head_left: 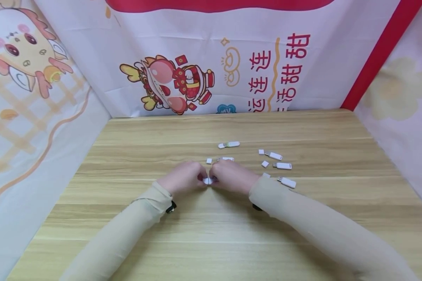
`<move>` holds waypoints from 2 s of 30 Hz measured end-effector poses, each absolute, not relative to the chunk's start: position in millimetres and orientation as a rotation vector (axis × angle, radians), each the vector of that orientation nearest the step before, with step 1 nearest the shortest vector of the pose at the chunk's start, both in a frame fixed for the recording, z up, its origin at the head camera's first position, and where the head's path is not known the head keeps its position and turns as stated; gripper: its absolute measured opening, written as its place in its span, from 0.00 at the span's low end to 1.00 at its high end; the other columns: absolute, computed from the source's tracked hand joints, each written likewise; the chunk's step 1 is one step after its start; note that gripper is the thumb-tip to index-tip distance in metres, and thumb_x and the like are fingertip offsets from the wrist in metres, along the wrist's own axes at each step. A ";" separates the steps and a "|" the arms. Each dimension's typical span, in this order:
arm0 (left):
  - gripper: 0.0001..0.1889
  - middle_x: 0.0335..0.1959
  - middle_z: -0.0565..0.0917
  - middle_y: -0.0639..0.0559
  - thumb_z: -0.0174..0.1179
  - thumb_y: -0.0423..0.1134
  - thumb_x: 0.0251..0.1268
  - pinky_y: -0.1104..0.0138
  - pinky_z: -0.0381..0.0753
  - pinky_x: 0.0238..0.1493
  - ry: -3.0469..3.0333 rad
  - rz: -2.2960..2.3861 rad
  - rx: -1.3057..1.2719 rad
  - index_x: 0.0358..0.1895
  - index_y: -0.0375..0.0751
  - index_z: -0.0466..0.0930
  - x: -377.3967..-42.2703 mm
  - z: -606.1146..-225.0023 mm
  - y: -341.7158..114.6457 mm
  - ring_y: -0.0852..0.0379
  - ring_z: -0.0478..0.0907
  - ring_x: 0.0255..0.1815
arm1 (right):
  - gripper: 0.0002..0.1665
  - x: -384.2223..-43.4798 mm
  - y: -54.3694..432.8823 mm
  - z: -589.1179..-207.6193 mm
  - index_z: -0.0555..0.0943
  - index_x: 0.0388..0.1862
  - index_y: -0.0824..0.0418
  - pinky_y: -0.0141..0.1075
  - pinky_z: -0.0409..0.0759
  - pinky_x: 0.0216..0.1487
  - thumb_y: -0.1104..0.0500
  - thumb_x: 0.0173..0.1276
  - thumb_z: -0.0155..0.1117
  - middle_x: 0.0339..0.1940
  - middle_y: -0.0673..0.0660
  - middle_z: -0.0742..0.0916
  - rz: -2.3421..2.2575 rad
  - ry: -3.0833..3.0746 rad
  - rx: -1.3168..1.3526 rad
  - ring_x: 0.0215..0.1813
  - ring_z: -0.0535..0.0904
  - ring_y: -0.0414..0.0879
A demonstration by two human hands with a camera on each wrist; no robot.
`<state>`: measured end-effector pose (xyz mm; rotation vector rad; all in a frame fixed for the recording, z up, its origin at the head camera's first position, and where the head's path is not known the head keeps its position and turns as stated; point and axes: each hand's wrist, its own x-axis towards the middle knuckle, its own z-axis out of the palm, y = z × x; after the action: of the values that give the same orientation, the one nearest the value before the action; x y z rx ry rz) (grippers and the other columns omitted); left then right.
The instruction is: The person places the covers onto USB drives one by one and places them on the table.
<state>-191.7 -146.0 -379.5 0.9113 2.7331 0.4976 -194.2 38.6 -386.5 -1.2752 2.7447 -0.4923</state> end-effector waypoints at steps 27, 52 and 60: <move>0.06 0.29 0.84 0.59 0.73 0.35 0.57 0.66 0.78 0.39 2.741 0.453 0.810 0.38 0.44 0.89 -212.6 -384.9 -149.8 0.63 0.78 0.30 | 0.05 -215.4 31.1 -393.7 0.88 0.37 0.62 0.30 0.81 0.40 0.63 0.62 0.73 0.34 0.54 0.88 -0.503 2.743 -1.038 0.34 0.82 0.40; 0.16 0.34 0.83 0.54 0.70 0.40 0.62 0.63 0.78 0.39 2.745 0.545 0.699 0.51 0.39 0.85 -232.6 -364.2 -150.3 0.57 0.78 0.35 | 0.11 -235.3 65.5 -356.2 0.88 0.43 0.64 0.38 0.82 0.46 0.59 0.66 0.70 0.38 0.56 0.88 -0.474 2.797 -0.993 0.40 0.83 0.46; 0.17 0.37 0.84 0.52 0.70 0.40 0.62 0.60 0.78 0.49 2.697 0.549 0.720 0.53 0.39 0.85 -260.7 -369.7 -146.6 0.55 0.79 0.40 | 0.12 -245.9 76.6 -358.0 0.87 0.46 0.63 0.40 0.81 0.49 0.59 0.66 0.71 0.42 0.57 0.88 -0.440 2.804 -0.900 0.42 0.83 0.47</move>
<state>-260.7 -146.6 -369.7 0.7201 2.6970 0.5486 -245.9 76.6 -358.0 -0.9002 2.8041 -0.4398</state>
